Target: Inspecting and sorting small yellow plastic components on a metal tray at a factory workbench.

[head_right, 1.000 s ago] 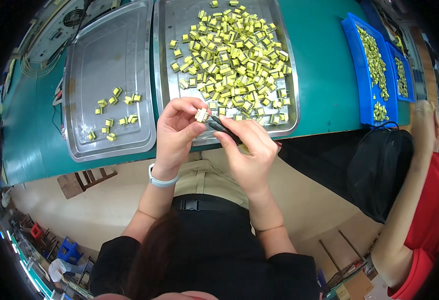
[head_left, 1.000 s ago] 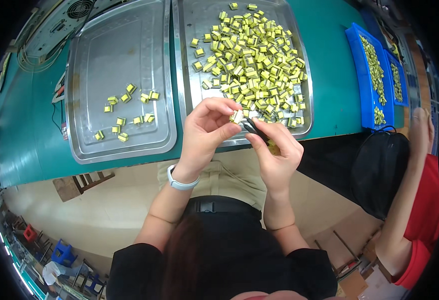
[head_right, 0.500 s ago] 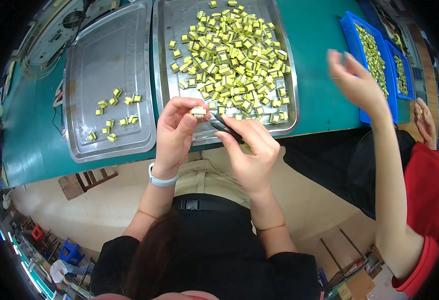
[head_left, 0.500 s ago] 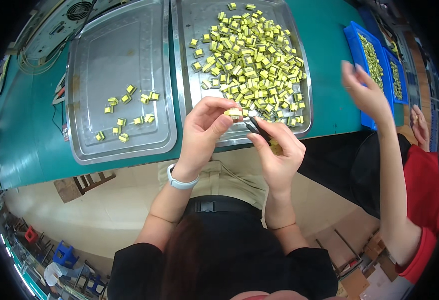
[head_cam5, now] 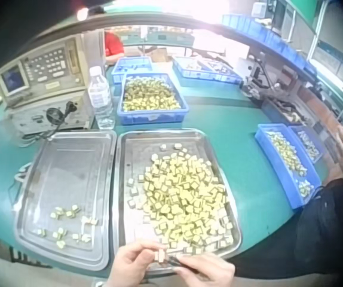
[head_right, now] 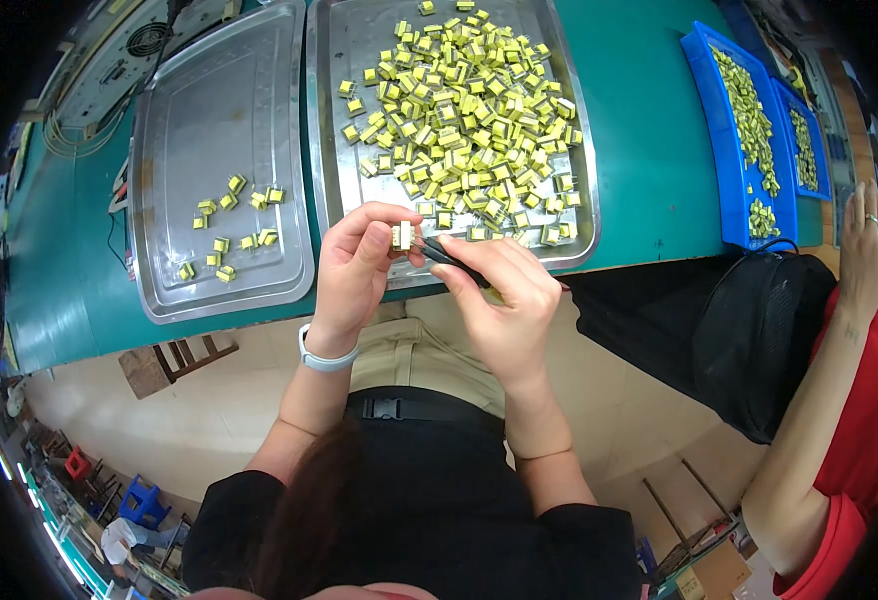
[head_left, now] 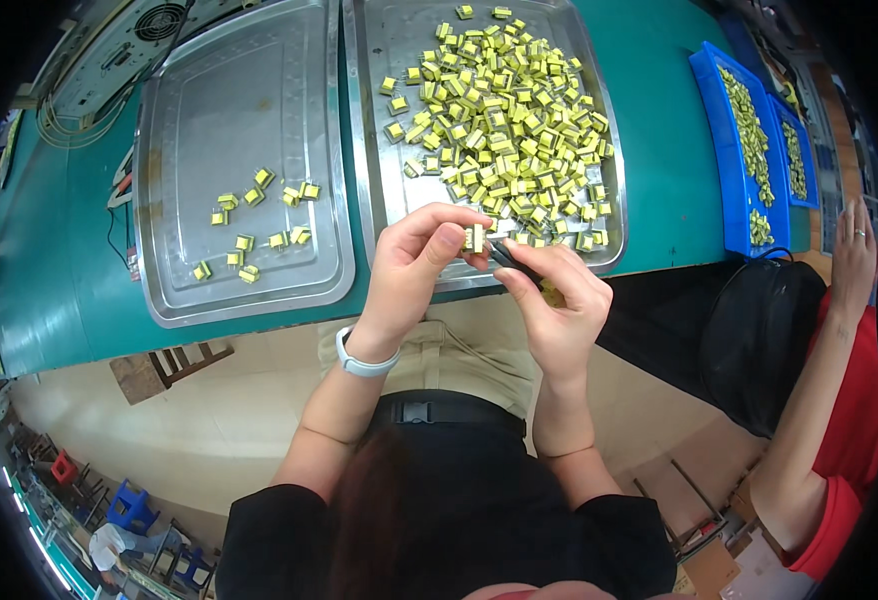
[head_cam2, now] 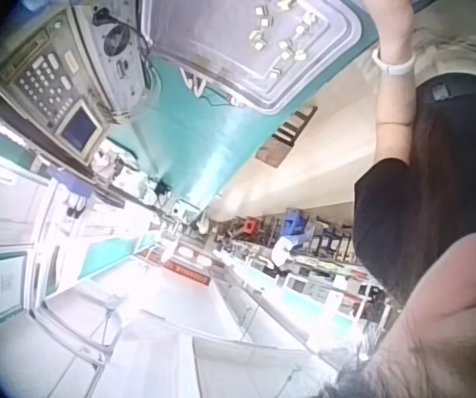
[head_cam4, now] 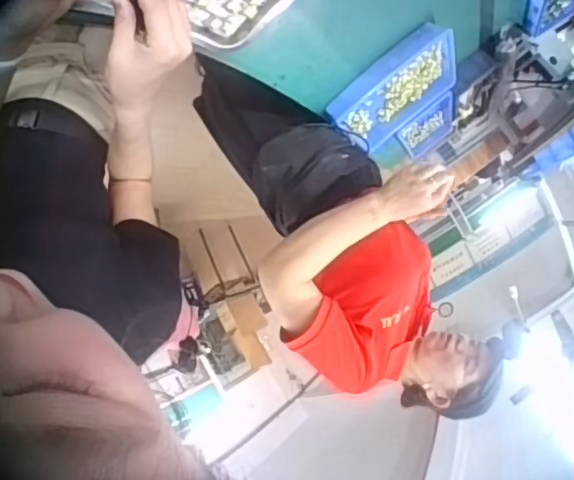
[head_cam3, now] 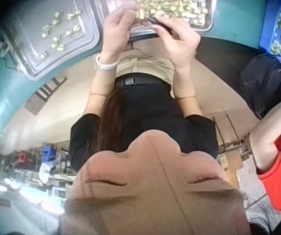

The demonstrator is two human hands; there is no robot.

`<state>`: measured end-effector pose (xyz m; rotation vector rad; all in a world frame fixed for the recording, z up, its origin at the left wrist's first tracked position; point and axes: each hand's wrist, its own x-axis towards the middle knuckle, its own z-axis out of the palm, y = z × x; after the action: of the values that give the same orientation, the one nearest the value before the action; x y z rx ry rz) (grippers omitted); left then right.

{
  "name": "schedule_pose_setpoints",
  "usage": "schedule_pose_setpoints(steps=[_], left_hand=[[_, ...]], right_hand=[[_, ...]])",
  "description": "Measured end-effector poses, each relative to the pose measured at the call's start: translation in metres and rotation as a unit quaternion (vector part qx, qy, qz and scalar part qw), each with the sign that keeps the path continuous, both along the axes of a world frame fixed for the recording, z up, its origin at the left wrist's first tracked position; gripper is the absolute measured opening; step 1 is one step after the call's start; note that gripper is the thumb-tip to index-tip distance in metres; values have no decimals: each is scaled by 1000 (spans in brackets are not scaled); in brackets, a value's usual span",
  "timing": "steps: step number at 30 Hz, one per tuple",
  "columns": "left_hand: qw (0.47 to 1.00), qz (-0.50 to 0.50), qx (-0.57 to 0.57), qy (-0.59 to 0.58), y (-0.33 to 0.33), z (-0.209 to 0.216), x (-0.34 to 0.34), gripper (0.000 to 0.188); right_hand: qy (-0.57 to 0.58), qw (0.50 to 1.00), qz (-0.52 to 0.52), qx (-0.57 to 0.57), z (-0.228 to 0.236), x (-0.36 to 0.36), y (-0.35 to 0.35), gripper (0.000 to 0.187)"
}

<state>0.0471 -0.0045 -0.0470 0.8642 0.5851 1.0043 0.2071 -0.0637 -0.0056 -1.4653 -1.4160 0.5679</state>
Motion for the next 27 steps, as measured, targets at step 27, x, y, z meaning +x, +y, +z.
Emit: schedule_pose_setpoints(steps=[27], left_hand=[[981,42,-169,-92,13,20,-27,32]], right_hand=[[20,1000,-14,-8,-7,12,0,32]])
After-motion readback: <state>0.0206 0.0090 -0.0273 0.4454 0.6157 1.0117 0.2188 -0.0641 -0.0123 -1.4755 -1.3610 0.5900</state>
